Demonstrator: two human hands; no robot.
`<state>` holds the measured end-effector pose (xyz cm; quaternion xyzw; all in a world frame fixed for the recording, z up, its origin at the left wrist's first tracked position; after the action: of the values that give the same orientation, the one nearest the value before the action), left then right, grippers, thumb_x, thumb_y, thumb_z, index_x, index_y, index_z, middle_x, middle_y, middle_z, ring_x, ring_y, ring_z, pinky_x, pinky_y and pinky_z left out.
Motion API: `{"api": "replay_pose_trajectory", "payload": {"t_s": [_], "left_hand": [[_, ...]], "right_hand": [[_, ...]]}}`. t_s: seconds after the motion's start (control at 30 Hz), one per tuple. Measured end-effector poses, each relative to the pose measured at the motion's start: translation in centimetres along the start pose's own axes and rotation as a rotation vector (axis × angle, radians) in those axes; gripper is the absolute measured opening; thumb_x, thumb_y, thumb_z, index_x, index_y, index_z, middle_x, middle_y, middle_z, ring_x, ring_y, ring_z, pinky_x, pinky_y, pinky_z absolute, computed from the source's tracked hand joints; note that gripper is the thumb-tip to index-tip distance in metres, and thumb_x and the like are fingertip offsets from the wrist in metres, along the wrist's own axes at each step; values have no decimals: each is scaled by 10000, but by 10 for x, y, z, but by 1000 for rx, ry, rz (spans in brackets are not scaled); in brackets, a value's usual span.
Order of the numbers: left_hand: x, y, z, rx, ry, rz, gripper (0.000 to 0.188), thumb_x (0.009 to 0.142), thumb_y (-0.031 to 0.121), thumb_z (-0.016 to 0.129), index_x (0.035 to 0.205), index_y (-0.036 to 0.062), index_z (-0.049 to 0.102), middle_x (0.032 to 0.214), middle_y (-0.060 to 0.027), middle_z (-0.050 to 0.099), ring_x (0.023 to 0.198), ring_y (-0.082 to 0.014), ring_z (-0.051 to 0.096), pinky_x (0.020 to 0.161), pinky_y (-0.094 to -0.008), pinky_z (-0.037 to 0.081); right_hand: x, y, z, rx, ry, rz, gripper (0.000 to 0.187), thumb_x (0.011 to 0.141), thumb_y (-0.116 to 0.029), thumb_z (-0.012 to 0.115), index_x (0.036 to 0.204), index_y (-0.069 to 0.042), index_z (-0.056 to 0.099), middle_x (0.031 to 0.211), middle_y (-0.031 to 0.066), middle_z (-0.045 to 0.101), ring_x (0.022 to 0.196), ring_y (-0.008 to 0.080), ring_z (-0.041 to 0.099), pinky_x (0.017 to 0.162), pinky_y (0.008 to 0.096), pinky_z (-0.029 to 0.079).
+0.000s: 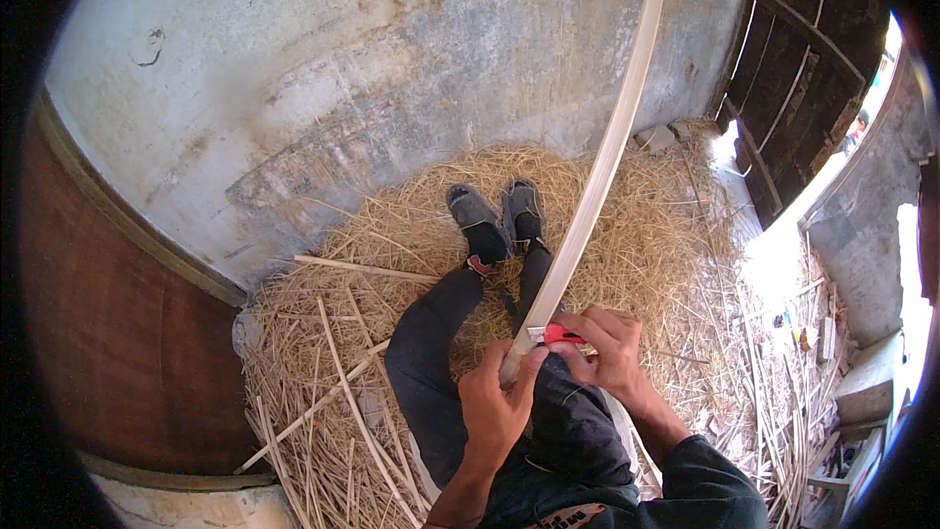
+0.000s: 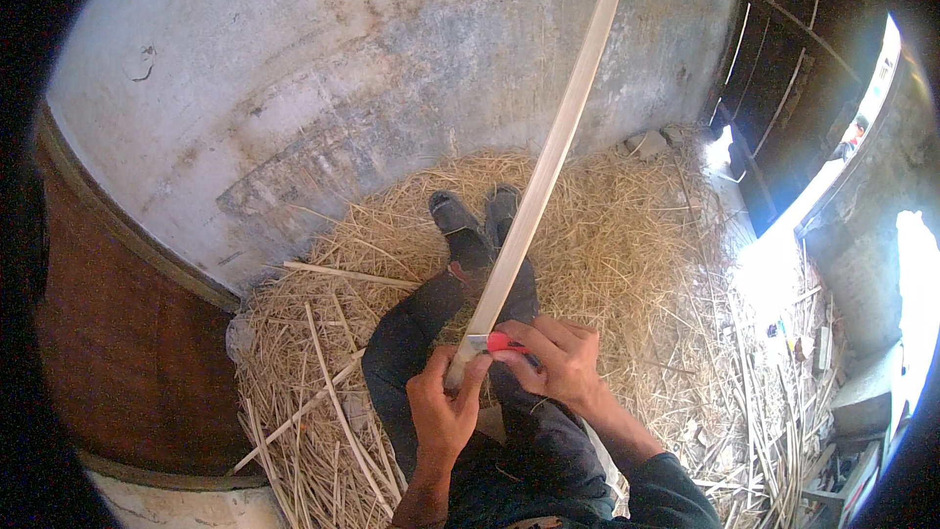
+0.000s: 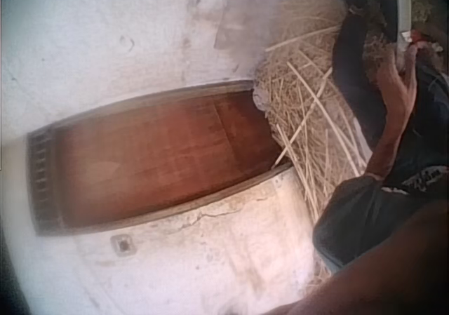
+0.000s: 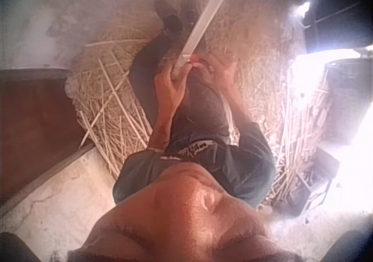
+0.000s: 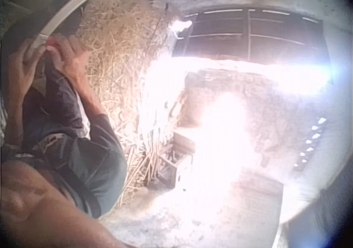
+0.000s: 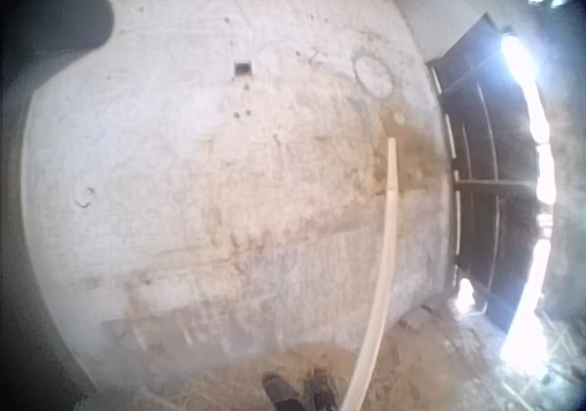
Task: The person sits on a straw-covered floor and uses a red utility knife to shave a long, thin bamboo stick. They repeatedly scrape the surface of the stick to remove the outer layer, rotating the stick to work on different sides.
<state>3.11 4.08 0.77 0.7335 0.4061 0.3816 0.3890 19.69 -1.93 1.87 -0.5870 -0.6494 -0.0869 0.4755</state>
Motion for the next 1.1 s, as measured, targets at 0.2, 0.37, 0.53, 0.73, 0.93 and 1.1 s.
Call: {"api": "replay_pose_trajectory", "payload": {"t_s": [0.2,0.37,0.53,0.73,0.93,1.1], "left_hand": [[1,1,-2,13,-9,3,328,992,309,740,943,-4,654,704,-106,689,614,-161,692,526,-322,497],[1,1,-2,-2,2,-11,307,979,306,760,930,20,661,692,-140,667,579,-225,695,509,-361,488],[-14,-5,1,65,-50,-7,312,985,306,751,906,19,658,694,-150,680,604,-243,725,514,-353,502],[-45,-38,6,78,-146,-87,311,982,302,750,900,12,670,772,-192,733,629,-280,749,515,-357,539],[-61,-58,-6,135,-173,-75,355,980,353,745,899,14,677,765,-195,738,597,-278,743,505,-367,544],[-67,-72,-10,110,-157,-71,363,974,368,749,893,22,674,764,-190,740,573,-266,731,503,-356,541]], "right_hand": [[3,-1,-2,-13,5,8,303,773,-286,871,1013,-136,763,723,12,635,563,203,637,512,340,511],[5,1,-3,10,10,21,251,792,-252,861,988,-125,770,760,21,671,574,218,648,521,350,514],[13,48,-26,-46,225,215,186,890,-186,782,974,-23,756,697,71,648,563,154,585,530,304,440],[28,102,-51,-75,352,347,214,935,-186,756,1036,2,755,682,61,606,587,104,510,549,271,382],[20,145,-59,-40,398,528,256,992,-249,722,1096,-17,757,751,20,644,649,91,511,572,262,387],[15,152,-54,270,449,570,458,1038,-450,618,1148,-22,736,752,-40,545,627,62,411,540,251,293]]}}
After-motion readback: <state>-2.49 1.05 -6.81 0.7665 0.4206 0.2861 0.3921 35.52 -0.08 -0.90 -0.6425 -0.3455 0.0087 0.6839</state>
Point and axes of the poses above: each hand's wrist, its own x-axis towards the middle knuckle, its own z-axis out of the palm, y = z × x, the point moved 6 cm from there along x, towards the middle knuckle
